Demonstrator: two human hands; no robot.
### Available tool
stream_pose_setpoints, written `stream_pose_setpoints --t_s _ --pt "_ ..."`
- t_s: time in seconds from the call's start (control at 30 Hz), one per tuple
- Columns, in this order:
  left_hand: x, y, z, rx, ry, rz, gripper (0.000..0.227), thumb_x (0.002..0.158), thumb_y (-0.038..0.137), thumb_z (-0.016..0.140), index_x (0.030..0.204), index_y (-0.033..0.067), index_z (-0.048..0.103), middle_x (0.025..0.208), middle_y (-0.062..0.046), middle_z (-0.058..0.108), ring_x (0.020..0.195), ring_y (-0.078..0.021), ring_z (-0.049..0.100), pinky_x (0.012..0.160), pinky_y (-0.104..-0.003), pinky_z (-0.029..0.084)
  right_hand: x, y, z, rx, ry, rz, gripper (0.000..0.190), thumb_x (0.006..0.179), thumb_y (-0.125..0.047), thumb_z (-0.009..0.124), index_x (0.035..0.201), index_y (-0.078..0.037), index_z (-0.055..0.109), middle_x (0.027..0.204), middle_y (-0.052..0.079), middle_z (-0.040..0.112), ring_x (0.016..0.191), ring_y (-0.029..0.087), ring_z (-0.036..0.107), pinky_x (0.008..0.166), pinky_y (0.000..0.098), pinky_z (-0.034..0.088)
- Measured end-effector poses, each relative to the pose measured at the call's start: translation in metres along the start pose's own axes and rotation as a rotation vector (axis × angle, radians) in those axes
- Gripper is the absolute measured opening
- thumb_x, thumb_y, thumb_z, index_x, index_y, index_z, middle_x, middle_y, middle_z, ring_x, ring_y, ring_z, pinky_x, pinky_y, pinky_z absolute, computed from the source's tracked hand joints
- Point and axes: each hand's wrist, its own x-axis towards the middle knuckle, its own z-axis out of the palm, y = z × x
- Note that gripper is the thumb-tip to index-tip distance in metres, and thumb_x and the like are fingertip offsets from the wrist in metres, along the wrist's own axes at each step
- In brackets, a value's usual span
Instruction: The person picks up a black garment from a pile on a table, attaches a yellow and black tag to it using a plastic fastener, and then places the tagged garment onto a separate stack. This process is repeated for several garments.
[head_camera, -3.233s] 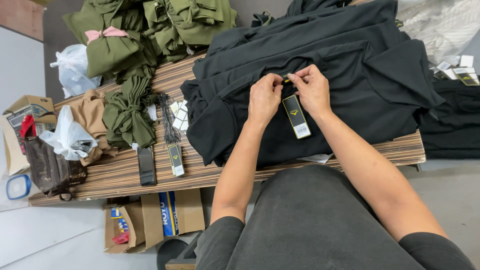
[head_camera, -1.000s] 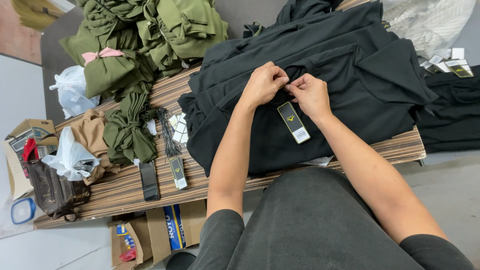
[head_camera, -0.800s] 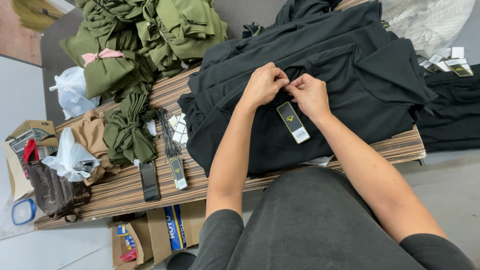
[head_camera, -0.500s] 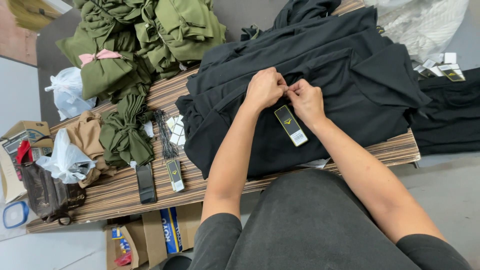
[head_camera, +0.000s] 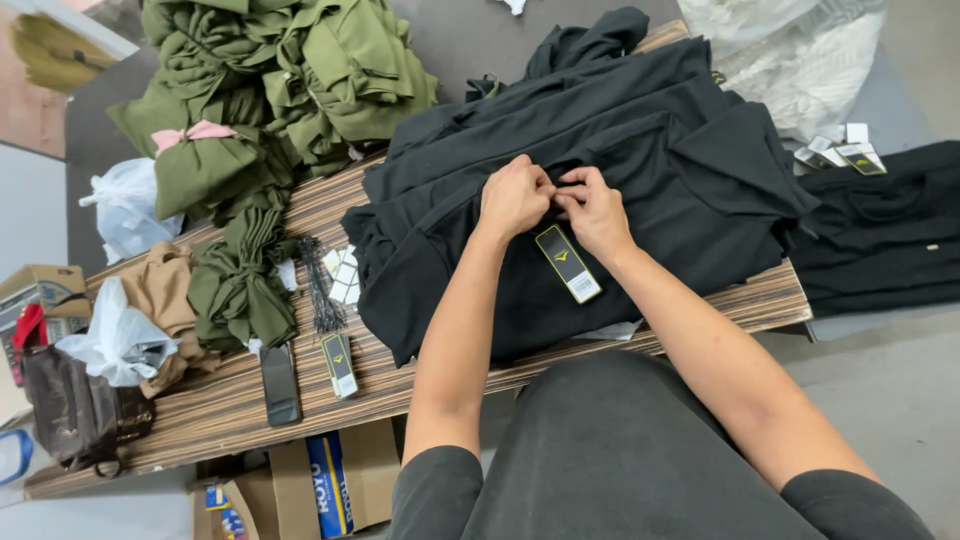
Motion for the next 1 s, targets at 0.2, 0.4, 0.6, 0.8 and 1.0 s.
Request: stream_pose_setpoints --t_s 0.2,0.4,0.6,0.8,1.0 --pt "0.000 -0.005 0.011 -0.027 0.050 -0.031 0.020 0.087 0.036 0.065 0.084 0.0183 0.071 0.092 -0.006 0.062 0.100 -0.0356 0.067 0.086 -0.047 0.055 -0.003 -0.003 0.005 -0.031 0.069 -0.107 0.030 0.099 -0.005 0.065 0.125 -0.002 0.052 0.106 0.015 0.078 0.071 0.026 0.076 0.063 0.0329 0.062" --pt "0.002 -0.005 0.013 -0.092 0.062 -0.054 0.020 0.089 0.037 0.066 0.085 0.0184 0.072 0.092 -0.006 0.063 0.099 -0.0357 0.067 0.086 -0.046 0.054 0.004 0.009 0.008 0.071 0.148 -0.202 0.035 0.095 0.003 0.072 0.124 0.002 0.053 0.098 0.019 0.076 0.071 0.032 0.076 0.053 0.0362 0.062" --pt "0.003 -0.006 0.013 -0.084 0.056 -0.010 0.025 0.090 0.042 0.066 0.088 0.0187 0.073 0.091 -0.007 0.060 0.098 -0.0351 0.066 0.084 -0.046 0.054 0.007 0.021 0.006 -0.044 0.216 -0.326 0.025 0.096 -0.007 0.070 0.118 -0.005 0.060 0.089 0.011 0.077 0.069 0.031 0.075 0.056 0.0424 0.060" --pt "0.017 -0.021 0.026 -0.099 -0.017 -0.083 0.027 0.087 0.047 0.071 0.087 0.0205 0.077 0.091 -0.008 0.066 0.101 -0.0333 0.066 0.088 -0.046 0.054 0.009 0.042 0.016 0.039 0.297 -0.316 0.022 0.094 -0.014 0.075 0.113 -0.012 0.063 0.089 0.005 0.080 0.075 0.026 0.077 0.062 0.0366 0.062" --pt "0.013 0.009 0.001 -0.154 -0.120 -0.254 0.020 0.080 0.040 0.076 0.085 0.0213 0.082 0.086 -0.003 0.071 0.097 -0.0296 0.069 0.088 -0.044 0.055 0.012 0.055 0.024 0.108 0.278 -0.281 0.014 0.096 -0.013 0.074 0.108 -0.012 0.065 0.088 0.009 0.078 0.072 0.025 0.076 0.056 0.0327 0.062"
